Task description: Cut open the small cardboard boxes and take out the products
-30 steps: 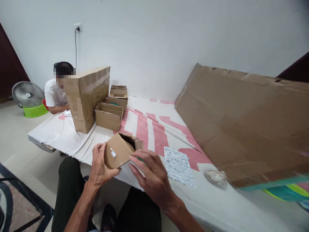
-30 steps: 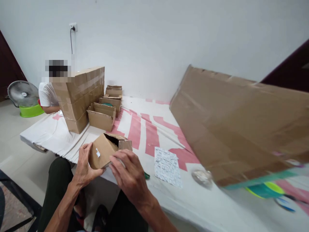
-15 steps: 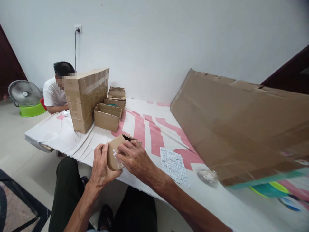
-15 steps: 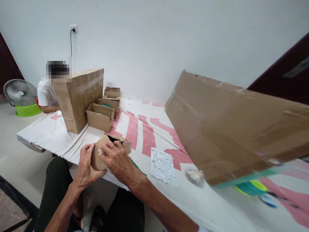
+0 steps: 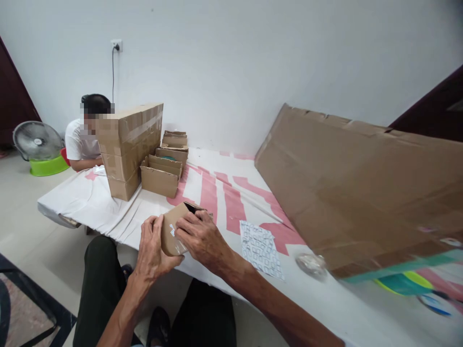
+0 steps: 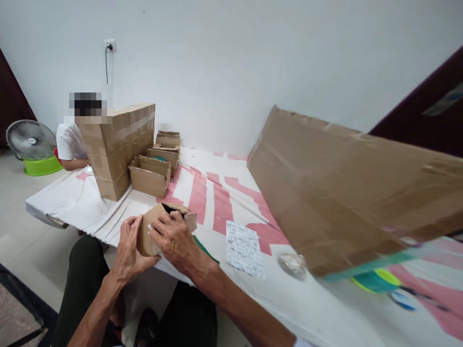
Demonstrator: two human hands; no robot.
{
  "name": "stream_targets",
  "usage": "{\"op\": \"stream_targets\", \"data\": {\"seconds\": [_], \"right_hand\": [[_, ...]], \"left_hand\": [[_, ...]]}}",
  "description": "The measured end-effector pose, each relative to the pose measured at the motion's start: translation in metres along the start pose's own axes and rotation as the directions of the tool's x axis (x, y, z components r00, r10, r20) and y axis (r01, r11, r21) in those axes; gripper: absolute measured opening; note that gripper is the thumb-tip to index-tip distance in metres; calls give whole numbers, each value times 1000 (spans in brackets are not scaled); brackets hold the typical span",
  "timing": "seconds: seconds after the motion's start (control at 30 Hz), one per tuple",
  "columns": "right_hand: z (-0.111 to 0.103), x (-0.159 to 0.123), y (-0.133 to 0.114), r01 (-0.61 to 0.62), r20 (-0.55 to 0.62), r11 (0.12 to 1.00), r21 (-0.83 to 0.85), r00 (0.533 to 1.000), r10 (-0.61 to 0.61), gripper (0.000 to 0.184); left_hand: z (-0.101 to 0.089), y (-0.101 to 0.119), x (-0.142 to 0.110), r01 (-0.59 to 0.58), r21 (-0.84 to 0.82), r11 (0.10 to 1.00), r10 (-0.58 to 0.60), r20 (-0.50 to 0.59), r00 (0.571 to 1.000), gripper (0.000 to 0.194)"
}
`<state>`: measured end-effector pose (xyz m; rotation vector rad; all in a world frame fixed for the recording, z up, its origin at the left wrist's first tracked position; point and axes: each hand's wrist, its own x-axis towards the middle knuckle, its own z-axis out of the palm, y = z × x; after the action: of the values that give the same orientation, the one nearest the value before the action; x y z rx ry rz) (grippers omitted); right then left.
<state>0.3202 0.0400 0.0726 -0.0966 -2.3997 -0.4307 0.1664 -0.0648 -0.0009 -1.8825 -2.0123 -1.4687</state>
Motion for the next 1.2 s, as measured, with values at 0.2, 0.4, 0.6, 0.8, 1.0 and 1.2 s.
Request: {"op": "stream_targets", "data": {"seconds": [0.2, 0.4, 0.6, 0.8, 1.0, 1.2], "right_hand": [[4, 1, -2, -25, -19, 1000, -6, 999, 25, 28], [1, 2, -2, -133, -56, 984, 123, 988, 140, 30], [-3, -1, 1, -130, 57, 983, 132, 991, 124, 4], [2, 2, -2, -30, 42, 1000, -7, 999, 30, 16], [9, 4, -2, -16, 24, 999, -33, 1000, 17, 20], [7, 8, 0, -181, -56, 961, 210, 979, 197, 28]], "left_hand": [[-2, 0, 0, -6, 4, 1000, 6, 23, 1000, 117], [-6, -2, 1, 8, -7, 1000, -8, 54, 998, 116], [-9, -1, 3, 4, -5, 1000, -4, 60, 998, 115], [-8, -3, 3, 10, -10, 1000, -10, 55, 998, 116], [-12, -1, 3, 6, -12, 1000, -6, 75, 997, 111], [-10, -3, 5, -22, 6, 1000, 22, 44, 999, 111]]}}
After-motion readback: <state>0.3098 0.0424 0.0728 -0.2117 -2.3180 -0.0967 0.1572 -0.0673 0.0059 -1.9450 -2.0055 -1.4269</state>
